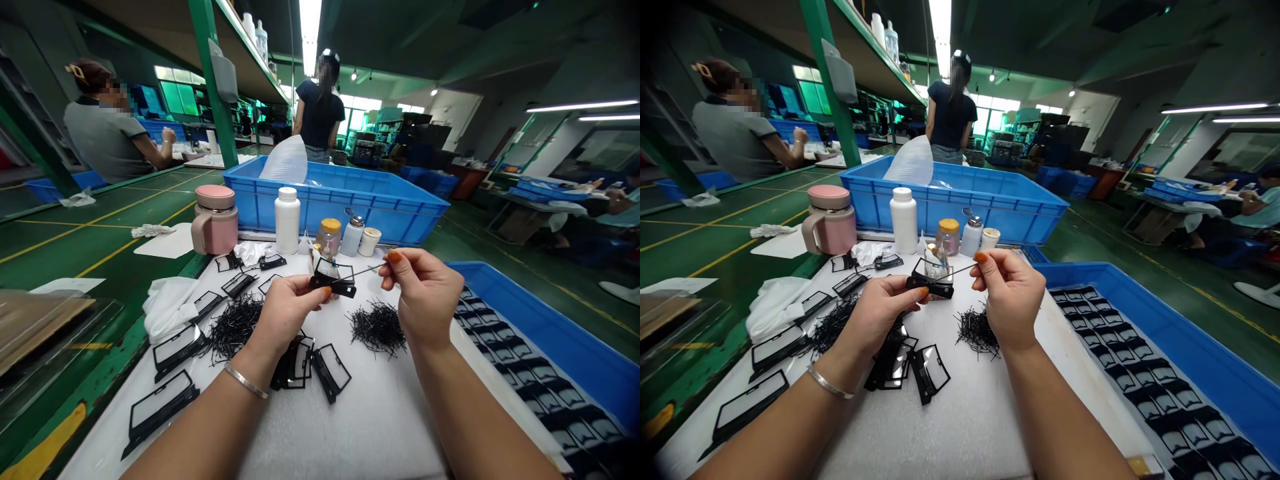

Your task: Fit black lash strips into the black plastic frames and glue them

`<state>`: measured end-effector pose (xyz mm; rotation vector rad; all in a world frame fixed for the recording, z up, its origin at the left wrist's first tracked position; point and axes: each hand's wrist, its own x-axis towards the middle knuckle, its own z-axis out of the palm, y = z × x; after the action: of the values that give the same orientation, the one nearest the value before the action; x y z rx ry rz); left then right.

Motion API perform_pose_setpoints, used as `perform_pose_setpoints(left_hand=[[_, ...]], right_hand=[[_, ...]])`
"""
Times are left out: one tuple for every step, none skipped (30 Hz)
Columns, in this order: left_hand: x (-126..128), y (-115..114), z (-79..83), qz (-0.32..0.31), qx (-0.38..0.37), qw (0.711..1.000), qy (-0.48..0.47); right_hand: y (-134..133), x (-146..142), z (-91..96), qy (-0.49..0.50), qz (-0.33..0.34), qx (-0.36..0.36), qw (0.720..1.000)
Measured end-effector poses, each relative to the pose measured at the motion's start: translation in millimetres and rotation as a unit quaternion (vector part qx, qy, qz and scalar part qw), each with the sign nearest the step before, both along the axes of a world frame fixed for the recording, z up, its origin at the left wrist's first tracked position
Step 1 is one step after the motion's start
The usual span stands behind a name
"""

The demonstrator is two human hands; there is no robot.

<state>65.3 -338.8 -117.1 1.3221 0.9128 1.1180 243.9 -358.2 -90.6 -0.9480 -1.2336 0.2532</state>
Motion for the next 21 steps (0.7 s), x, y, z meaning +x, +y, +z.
perform_pose_setpoints(left_hand=[[0,0,-0.1,0.0,0.0,1.0,-0.002],[0,0,-0.4,0.0,0.001,1.0,-0.004],[-1,0,-0.9,-0.001,0.001,1.0,-0.006],[-1,1,-1.5,-0.001,0.001,1.0,-0.007],[-1,1,-2.2,-0.001,0.001,1.0,-0.007],[-1,1,-2.9,-0.001,0.001,1.0,-0.008],[-1,2,-3.4,-0.001,0.002,1.0,-0.008],[-1,2,-3.7,0.001,0.004,1.0,-0.008],[-1,2,-3.7,0.001,0.005,1.0,-0.008],[-1,2,-3.5,0.002,0.007,1.0,-0.008],[-1,2,-3.1,0.002,0.01,1.0,-0.007],[-1,1,-2.7,0.003,0.012,1.0,-0.008],[0,1,-2.2,0.006,0.014,1.0,-0.01],[-1,1,-2.0,0.012,0.017,1.0,-0.014],[-1,2,-2.0,0.021,0.02,0.999,-0.018],[-2,2,-2.3,0.034,0.023,0.999,-0.023],[-3,3,-2.9,0.05,0.027,0.998,-0.029],[-4,4,-3.8,0.068,0.03,0.997,-0.035],[-5,5,-4.9,0.086,0.032,0.995,-0.042],[-7,6,-6.2,0.102,0.033,0.993,-0.052],[-8,8,-7.6,0.116,0.031,0.991,-0.062]], right_hand=[[0,0,0.1,0.001,0.001,0.001,1.0],[0,0,0.2,0.005,0.002,0.003,1.0],[0,1,0.2,0.011,0.005,0.006,1.0],[1,2,0.1,0.021,0.009,0.008,1.0],[2,3,0.0,0.032,0.014,0.011,0.999],[3,4,-0.1,0.045,0.019,0.012,0.999],[4,6,-0.2,0.059,0.022,0.013,0.998],[5,8,-0.3,0.072,0.024,0.014,0.997],[7,10,-0.3,0.086,0.024,0.015,0.996],[9,13,-0.3,0.099,0.022,0.017,0.995],[12,15,-0.3,0.111,0.017,0.02,0.993],[14,18,-0.5,0.122,0.009,0.024,0.992],[16,21,-1.0,0.129,-0.002,0.029,0.991],[18,23,-1.8,0.134,-0.015,0.033,0.99],[20,25,-3.2,0.134,-0.027,0.036,0.99],[22,27,-5.0,0.131,-0.035,0.038,0.99],[24,27,-7.5,0.124,-0.041,0.038,0.991],[26,26,-10.3,0.112,-0.042,0.034,0.992],[27,25,-13.5,0.097,-0.041,0.028,0.994],[28,22,-16.8,0.078,-0.038,0.02,0.996],[30,19,-20.0,0.056,-0.035,0.009,0.998]])
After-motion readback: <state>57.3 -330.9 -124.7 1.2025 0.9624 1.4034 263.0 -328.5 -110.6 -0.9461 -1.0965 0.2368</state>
